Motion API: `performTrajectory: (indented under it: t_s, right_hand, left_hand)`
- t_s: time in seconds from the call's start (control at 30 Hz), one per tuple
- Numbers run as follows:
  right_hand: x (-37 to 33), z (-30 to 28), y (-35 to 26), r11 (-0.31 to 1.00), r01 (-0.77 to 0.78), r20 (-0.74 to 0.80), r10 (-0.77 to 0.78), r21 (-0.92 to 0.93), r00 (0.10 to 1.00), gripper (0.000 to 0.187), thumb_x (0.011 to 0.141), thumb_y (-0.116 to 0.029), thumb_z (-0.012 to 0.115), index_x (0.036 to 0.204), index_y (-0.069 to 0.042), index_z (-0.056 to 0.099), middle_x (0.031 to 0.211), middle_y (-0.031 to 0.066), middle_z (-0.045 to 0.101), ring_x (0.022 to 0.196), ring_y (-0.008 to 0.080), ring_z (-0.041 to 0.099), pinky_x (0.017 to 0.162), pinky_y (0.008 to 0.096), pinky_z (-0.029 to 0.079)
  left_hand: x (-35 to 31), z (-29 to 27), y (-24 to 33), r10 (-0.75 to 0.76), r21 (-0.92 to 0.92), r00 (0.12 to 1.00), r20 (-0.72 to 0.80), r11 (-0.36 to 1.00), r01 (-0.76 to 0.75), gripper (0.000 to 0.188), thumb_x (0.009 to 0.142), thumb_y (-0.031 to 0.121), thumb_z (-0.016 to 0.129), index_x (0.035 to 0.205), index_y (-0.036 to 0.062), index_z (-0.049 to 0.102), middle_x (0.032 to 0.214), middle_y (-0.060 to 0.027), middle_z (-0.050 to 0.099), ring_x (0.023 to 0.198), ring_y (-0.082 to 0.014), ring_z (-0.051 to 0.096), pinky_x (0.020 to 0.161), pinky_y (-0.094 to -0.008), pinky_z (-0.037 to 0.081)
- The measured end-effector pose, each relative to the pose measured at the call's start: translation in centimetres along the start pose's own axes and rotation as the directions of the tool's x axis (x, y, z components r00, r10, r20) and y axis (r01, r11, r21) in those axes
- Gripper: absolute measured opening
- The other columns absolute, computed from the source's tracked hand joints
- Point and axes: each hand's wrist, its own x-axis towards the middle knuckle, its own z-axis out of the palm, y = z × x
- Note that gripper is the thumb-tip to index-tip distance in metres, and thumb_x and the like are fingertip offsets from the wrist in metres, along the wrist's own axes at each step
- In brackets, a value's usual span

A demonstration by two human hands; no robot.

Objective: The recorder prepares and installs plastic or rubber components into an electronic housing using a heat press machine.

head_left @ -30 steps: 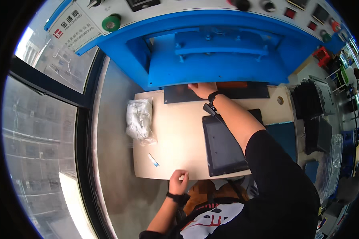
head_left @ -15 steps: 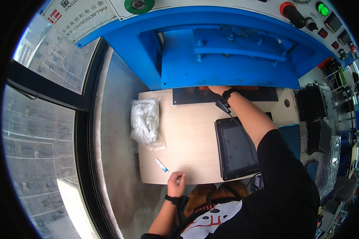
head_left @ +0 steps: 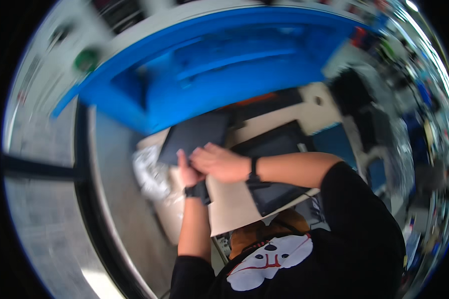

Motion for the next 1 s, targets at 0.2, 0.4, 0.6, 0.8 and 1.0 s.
performTrajectory:
  t_s: [0.2, 0.4, 0.6, 0.8, 1.0]
  right_hand:
    - [-4.4, -1.4, -3.0, 0.988, 0.001, -0.053, 0.007, 0.152, 0.999, 0.047, 0.086, -0.018, 0.055, 0.133, -0.015, 0.053, 0.142, 0.0173, 0.046, 0.135, 0.0372, 0.041, 0.113, 0.0574, 0.026]
    - [-13.2, -13.6, -8.9, 0.943, -0.254, -0.239, 0.303, 0.214, 0.923, 0.043, 0.084, -0.025, 0.065, 0.126, -0.019, 0.061, 0.143, 0.0129, 0.045, 0.138, 0.0334, 0.035, 0.115, 0.0579, 0.019]
    - [-25.7, -19.1, -12.8, 0.88, -0.475, -0.184, 0.463, -0.025, 0.867, 0.05, 0.076, -0.021, 0.065, 0.126, -0.023, 0.061, 0.143, 0.0096, 0.047, 0.138, 0.0288, 0.038, 0.114, 0.059, 0.02]
    - [-40.4, -28.0, -12.8, 0.554, -0.83, -0.4, 0.746, -0.072, 0.532, 0.074, 0.059, -0.017, 0.072, 0.132, -0.018, 0.056, 0.143, 0.0157, 0.039, 0.137, 0.0383, 0.031, 0.114, 0.0584, 0.018]
    - [-62.1, -24.0, -9.6, 0.106, -0.757, -0.631, 0.632, 0.645, -0.449, 0.058, 0.081, -0.018, 0.068, 0.133, -0.002, 0.048, 0.134, 0.0196, 0.046, 0.128, 0.0297, 0.044, 0.107, 0.045, 0.034]
  left_hand:
    - [-9.4, 2.6, -1.4, 0.108, 0.152, 0.944, -0.311, 0.986, -0.063, 0.046, 0.098, 0.028, 0.051, 0.134, 0.0, 0.047, 0.135, -0.0169, 0.052, 0.124, -0.0317, 0.051, 0.105, -0.0486, 0.042]
    - [-20.6, 9.6, -5.4, -0.009, 0.235, 0.992, -0.129, 0.971, 0.039, 0.056, 0.095, 0.029, 0.053, 0.139, -0.0025, 0.041, 0.137, -0.0184, 0.05, 0.123, -0.0348, 0.051, 0.105, -0.0511, 0.041]
    - [-19.6, 16.1, -13.9, -0.252, 0.397, 0.966, -0.051, 0.883, 0.251, 0.059, 0.091, 0.02, 0.06, 0.139, -0.0054, 0.038, 0.134, -0.0213, 0.051, 0.121, -0.0359, 0.052, 0.105, -0.0518, 0.041]
    - [-11.3, 24.7, -30.8, -0.535, 0.472, 0.839, 0.101, 0.768, 0.433, 0.051, 0.094, 0.009, 0.057, 0.14, -0.0002, 0.038, 0.137, -0.0171, 0.049, 0.125, -0.0351, 0.05, 0.109, -0.0505, 0.037]
    - [-3.4, 32.8, -52.0, -0.761, 0.583, 0.644, 0.084, 0.561, 0.587, 0.04, 0.094, 0.013, 0.062, 0.13, -0.0002, 0.05, 0.126, -0.0161, 0.057, 0.115, -0.0328, 0.057, 0.1, -0.0519, 0.045]
